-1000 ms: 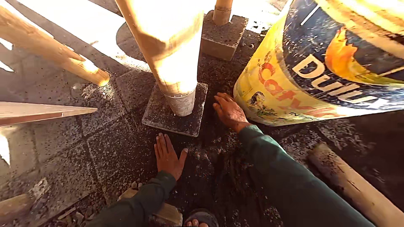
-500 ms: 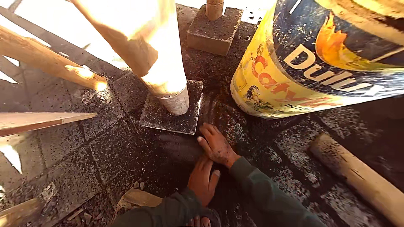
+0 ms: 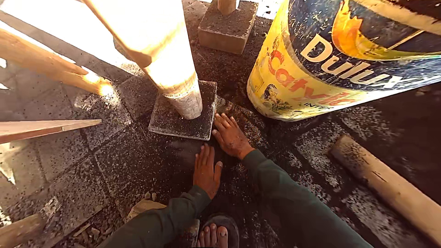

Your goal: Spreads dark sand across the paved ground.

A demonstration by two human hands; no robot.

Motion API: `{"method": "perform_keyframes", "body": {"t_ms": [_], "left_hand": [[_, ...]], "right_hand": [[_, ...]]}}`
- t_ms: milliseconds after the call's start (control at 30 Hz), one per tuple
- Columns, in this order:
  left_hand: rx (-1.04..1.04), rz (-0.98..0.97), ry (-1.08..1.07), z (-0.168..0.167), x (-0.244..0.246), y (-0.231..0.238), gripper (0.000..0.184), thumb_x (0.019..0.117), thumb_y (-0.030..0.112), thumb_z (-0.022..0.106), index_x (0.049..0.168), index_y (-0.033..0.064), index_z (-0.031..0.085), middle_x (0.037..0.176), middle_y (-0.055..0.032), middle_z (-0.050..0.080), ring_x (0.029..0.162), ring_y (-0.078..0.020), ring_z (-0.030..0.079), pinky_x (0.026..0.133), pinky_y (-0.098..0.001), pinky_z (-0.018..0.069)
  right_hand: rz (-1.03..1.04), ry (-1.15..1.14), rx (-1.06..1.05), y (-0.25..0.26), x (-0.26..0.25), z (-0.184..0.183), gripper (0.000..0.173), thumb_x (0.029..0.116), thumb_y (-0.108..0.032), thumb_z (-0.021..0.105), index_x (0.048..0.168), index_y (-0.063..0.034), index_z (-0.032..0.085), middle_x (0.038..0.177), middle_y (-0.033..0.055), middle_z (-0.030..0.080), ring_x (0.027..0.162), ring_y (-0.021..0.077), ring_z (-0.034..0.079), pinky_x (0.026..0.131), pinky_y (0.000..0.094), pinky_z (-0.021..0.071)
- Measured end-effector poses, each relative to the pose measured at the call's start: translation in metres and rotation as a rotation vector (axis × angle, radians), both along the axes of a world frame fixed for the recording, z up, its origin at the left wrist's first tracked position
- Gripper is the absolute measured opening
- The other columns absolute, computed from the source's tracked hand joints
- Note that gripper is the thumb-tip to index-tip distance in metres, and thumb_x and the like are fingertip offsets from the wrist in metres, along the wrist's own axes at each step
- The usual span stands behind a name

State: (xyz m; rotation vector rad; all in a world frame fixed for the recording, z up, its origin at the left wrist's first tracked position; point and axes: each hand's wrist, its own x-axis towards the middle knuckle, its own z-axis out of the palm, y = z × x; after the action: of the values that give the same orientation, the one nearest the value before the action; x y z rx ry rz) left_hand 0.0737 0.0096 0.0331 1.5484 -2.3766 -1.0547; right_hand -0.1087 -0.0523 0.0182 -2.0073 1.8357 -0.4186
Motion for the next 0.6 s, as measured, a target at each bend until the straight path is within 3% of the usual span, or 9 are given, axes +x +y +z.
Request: {"method": "perform_keyframes", "body": {"t_ms": [100,167,200,233,300,367,500,600], "left_hand": [[0.048,-0.109,0.280,0.014,0.010,0.021,0.055,0.1096,0.034,0.028,0.131,0.0022,0.068,0.143,-0.0135,0.062,0.144,-0.0296,0.048,0.124,-0.0513,0.0289],[0.025,-0.100,0.329,0.023,0.017,0.020,0.050,0.1093,0.031,0.033,0.119,0.0031,0.073,0.130,-0.0124,0.070,0.133,-0.0275,0.059,0.117,-0.0467,0.0410],[-0.003,-0.077,0.308,0.023,0.020,0.015,0.048,0.1084,0.031,0.035,0.120,0.0032,0.072,0.133,-0.0135,0.068,0.133,-0.0285,0.058,0.116,-0.0473,0.0423],[-0.050,-0.047,0.258,0.019,0.021,0.009,0.047,0.1075,0.034,0.038,0.125,0.0044,0.070,0.140,-0.0143,0.063,0.137,-0.0299,0.054,0.117,-0.0493,0.0411],[-0.080,-0.025,0.130,0.002,0.017,-0.001,0.057,0.1070,0.043,0.036,0.146,0.0057,0.055,0.160,-0.0166,0.041,0.151,-0.0324,0.035,0.123,-0.0553,0.0271],[-0.078,-0.094,0.068,-0.012,0.003,0.000,0.070,0.1065,0.053,0.031,0.156,0.0048,0.042,0.167,-0.0168,0.028,0.157,-0.0323,0.020,0.126,-0.0592,0.0144],[-0.006,-0.273,0.170,-0.007,-0.014,0.012,0.071,0.1075,0.056,0.027,0.152,0.0049,0.047,0.165,-0.0125,0.035,0.157,-0.0260,0.022,0.128,-0.0528,0.0147],[-0.121,-0.213,0.225,-0.011,-0.019,-0.010,0.065,0.1084,0.049,0.029,0.153,0.0041,0.045,0.164,-0.0155,0.036,0.155,-0.0309,0.026,0.126,-0.0569,0.0179]], "right_hand": [[0.131,-0.108,0.089,0.052,-0.004,0.022,0.062,0.1100,-0.048,0.024,0.141,-0.0100,0.062,0.153,0.0076,0.054,0.152,0.0275,0.036,0.127,0.0508,0.0237],[0.053,-0.195,0.066,0.084,-0.017,0.044,0.061,0.1098,-0.049,0.027,0.121,-0.0118,0.074,0.132,0.0049,0.070,0.138,0.0228,0.055,0.120,0.0450,0.0378],[-0.041,-0.199,0.016,0.097,-0.027,0.047,0.061,0.1095,-0.048,0.028,0.118,-0.0107,0.075,0.129,0.0061,0.071,0.133,0.0240,0.059,0.117,0.0465,0.0421],[-0.143,-0.175,-0.011,0.109,-0.038,0.044,0.062,0.1092,-0.048,0.026,0.126,-0.0089,0.072,0.135,0.0090,0.067,0.135,0.0269,0.056,0.117,0.0498,0.0410],[-0.298,-0.090,0.003,0.129,-0.051,0.026,0.068,0.1082,-0.050,0.021,0.148,-0.0058,0.054,0.158,0.0145,0.047,0.150,0.0323,0.039,0.123,0.0573,0.0283],[-0.320,-0.017,-0.007,0.150,-0.039,0.007,0.074,0.1070,-0.054,0.021,0.156,-0.0035,0.042,0.165,0.0172,0.035,0.155,0.0331,0.028,0.126,0.0611,0.0202],[-0.383,-0.228,-0.110,0.196,0.012,0.019,0.069,0.1092,-0.052,0.019,0.144,-0.0092,0.060,0.152,0.0113,0.055,0.148,0.0282,0.043,0.124,0.0563,0.0312],[-0.716,-0.138,-0.158,0.235,0.009,0.022,0.071,0.1088,-0.048,0.019,0.144,0.0010,0.055,0.154,0.0248,0.048,0.148,0.0404,0.040,0.122,0.0598,0.0297]]}}
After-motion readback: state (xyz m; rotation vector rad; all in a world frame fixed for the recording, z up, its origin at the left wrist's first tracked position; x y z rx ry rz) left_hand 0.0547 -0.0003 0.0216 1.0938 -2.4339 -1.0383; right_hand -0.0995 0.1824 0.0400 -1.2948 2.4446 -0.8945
